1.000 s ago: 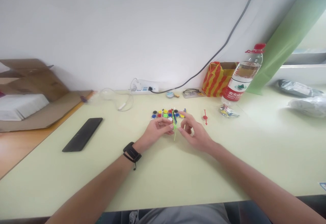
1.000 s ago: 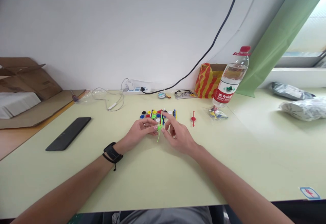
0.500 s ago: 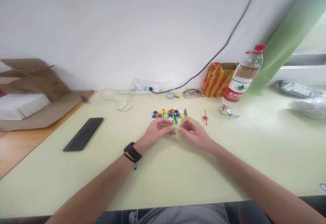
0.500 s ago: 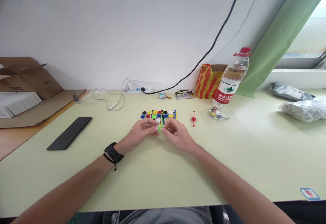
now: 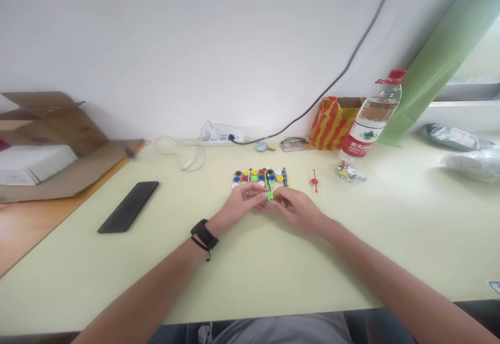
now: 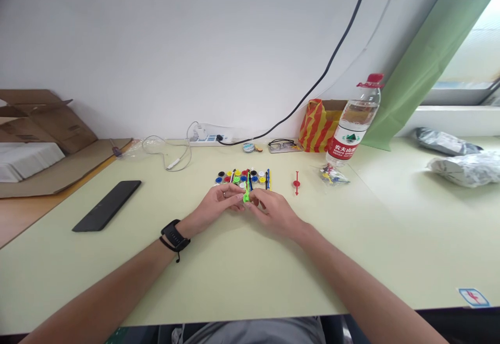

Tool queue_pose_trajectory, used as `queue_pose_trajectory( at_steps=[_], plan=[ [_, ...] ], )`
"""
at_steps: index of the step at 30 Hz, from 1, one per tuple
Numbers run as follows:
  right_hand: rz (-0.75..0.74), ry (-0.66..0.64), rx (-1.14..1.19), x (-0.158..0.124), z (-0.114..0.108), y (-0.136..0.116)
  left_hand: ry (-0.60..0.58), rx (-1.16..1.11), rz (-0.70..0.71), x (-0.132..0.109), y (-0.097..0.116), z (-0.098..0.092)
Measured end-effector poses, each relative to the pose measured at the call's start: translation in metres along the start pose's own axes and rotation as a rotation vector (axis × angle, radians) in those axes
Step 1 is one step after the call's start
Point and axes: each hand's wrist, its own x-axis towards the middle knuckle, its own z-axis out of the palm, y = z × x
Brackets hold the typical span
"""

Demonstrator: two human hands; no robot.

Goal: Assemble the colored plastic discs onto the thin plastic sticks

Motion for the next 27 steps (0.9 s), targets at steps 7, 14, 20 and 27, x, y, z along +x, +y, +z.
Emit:
queue_pose_trajectory(
  at_steps=[7, 14, 20, 27],
  plan=[
    [0.007, 0.2, -0.227, 0.008, -0.02, 0.02, 0.068, 0.121, -0.03, 0.0, 0.001, 0.003],
    [0.499, 0.047, -0.714, 0.01, -0.054, 0.052, 0.155, 0.345, 0.114, 0.001, -0.003, -0.002],
    [0.647, 0.129, -0.807, 0.008, -0.061, 0.057, 0.169, 0.752, 0.278, -0.003, -0.006, -0.006],
    [0.177, 0.233, -0.593, 0.009, -0.035, 0.051, 0.108, 0.971, 0.463, -0.004, -0.003, -0.002]
  ],
)
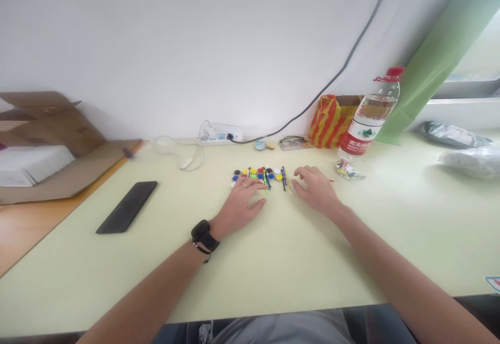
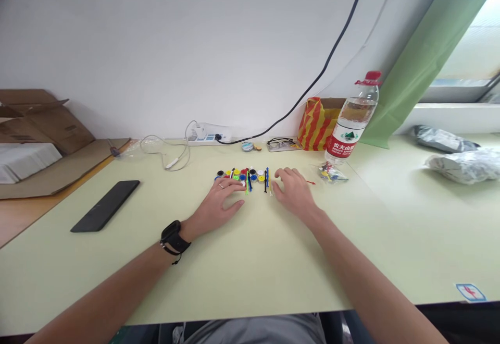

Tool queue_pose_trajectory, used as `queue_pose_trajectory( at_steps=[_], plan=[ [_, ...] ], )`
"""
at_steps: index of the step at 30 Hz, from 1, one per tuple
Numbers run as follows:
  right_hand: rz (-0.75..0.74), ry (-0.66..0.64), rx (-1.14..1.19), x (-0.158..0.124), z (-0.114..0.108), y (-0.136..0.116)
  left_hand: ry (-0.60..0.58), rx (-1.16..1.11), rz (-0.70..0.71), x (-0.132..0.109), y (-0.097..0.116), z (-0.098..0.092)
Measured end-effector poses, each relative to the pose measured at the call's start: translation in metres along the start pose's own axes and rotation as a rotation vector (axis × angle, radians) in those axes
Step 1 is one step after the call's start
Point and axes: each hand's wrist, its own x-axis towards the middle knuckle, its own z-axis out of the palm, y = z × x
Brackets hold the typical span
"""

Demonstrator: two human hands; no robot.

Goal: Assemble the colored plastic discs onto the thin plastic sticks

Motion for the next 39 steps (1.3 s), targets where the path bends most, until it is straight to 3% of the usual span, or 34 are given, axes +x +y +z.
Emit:
queue_pose_trajectory(
  at_steps=[5, 29, 39],
  plan=[
    [-0.134, -0.086, 0.058, -0.01, 0.014, -0.016, 0.004, -0.025, -0.028, -0.001, -0.003, 0.004],
    [-0.018, -0.138, 0.074, -0.009, 0.012, -0.018, 0.034, -0.093, -0.079, -0.002, -0.005, 0.006],
    [0.037, 0.036, 0.154, -0.005, 0.01, -0.016, 0.071, -0.079, -0.083, -0.001, -0.005, 0.005]
  ],
)
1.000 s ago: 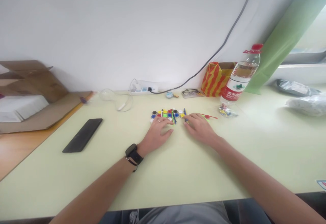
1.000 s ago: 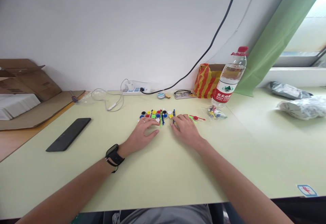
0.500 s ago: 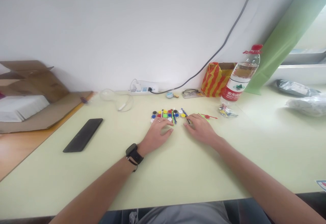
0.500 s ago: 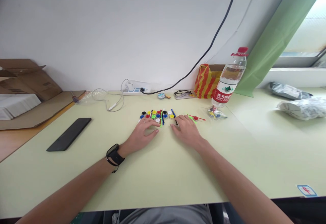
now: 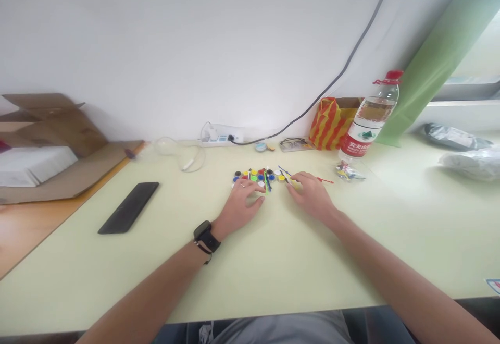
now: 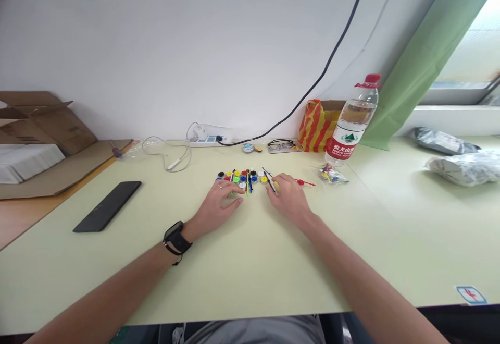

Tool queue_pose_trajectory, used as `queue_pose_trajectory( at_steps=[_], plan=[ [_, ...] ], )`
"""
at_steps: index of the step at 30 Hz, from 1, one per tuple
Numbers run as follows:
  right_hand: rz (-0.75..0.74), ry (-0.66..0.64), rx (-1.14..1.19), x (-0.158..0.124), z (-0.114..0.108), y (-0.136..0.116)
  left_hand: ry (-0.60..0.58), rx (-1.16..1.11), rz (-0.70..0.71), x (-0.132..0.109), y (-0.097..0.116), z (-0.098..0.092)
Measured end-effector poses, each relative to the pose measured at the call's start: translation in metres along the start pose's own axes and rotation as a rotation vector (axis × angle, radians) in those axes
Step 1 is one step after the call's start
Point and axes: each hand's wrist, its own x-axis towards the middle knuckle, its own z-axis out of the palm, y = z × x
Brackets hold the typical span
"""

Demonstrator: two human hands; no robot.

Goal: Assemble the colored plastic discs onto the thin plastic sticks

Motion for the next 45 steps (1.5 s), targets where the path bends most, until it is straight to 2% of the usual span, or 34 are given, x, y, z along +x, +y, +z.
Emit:
queue_pose_trajectory(
  at_steps=[4, 11, 22, 32, 35, 42, 45],
  plan=[
    [-0.021, 0.06, 0.082, 0.001, -0.005, -0.002, 0.025, 0.01, -0.001, 0.0, -0.002, 0.001],
    [-0.092, -0.029, 0.193, 0.0, -0.008, -0.008, 0.03, 0.017, 0.005, 0.0, -0.003, 0.002],
    [-0.106, -0.111, 0.089, 0.0, -0.009, -0.008, 0.024, 0.02, 0.005, 0.001, -0.001, 0.002],
    [-0.059, -0.106, 0.044, -0.002, -0.009, -0.01, 0.015, 0.019, -0.002, -0.001, 0.004, -0.001],
    [-0.07, -0.135, 0.112, -0.004, -0.011, -0.013, -0.026, 0.036, 0.021, -0.001, 0.008, -0.002],
    [-0.09, -0.375, 0.441, -0.006, -0.009, -0.017, -0.153, 0.038, 0.064, -0.003, 0.01, -0.003],
    [-0.071, -0.422, 0.582, -0.005, -0.008, -0.017, -0.217, -0.012, 0.073, -0.005, 0.012, -0.003]
  ],
)
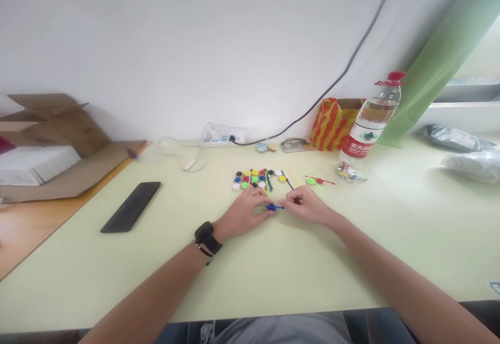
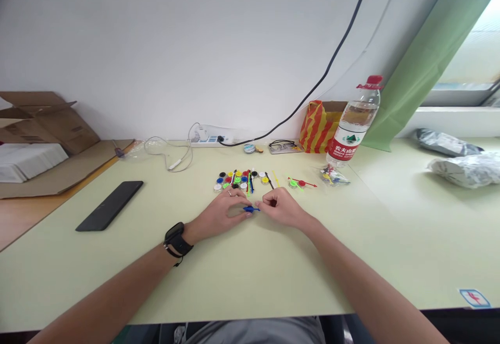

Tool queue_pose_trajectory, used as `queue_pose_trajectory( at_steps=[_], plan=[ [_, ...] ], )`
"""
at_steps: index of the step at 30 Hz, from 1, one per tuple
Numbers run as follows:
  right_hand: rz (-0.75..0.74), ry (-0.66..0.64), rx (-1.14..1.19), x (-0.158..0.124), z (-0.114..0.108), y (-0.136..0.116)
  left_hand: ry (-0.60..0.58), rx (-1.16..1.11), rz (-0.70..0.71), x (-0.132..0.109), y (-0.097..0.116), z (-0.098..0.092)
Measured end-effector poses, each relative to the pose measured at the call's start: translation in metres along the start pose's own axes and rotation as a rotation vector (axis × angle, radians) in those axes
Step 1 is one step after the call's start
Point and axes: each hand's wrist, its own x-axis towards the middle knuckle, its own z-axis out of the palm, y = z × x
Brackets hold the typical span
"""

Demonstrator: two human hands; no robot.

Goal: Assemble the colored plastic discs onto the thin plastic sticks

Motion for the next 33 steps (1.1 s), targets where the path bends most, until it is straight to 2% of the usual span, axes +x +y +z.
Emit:
queue_pose_trajectory(
  at_steps=[4, 9, 17, 22, 26, 33],
  plan=[
    [0.035, 0.002, 0.143, 0.001, -0.002, -0.004, 0.025, -0.02, -0.018, 0.0, 0.002, 0.0],
    [0.059, -0.071, 0.243, -0.001, -0.001, -0.013, 0.046, -0.099, -0.073, 0.002, 0.001, -0.001],
    [0.037, -0.1, 0.265, -0.001, 0.009, -0.014, 0.024, -0.51, -0.154, 0.004, 0.003, 0.006],
    [0.019, -0.006, 0.156, 0.0, 0.009, -0.015, 0.006, -0.605, -0.175, 0.005, 0.007, 0.003],
    [-0.036, 0.078, 0.07, 0.0, 0.008, -0.016, 0.031, -0.581, -0.184, 0.006, 0.006, 0.003],
    [-0.098, 0.162, 0.109, 0.001, 0.009, -0.013, 0.075, -0.534, -0.187, 0.006, -0.003, 0.006]
  ],
)
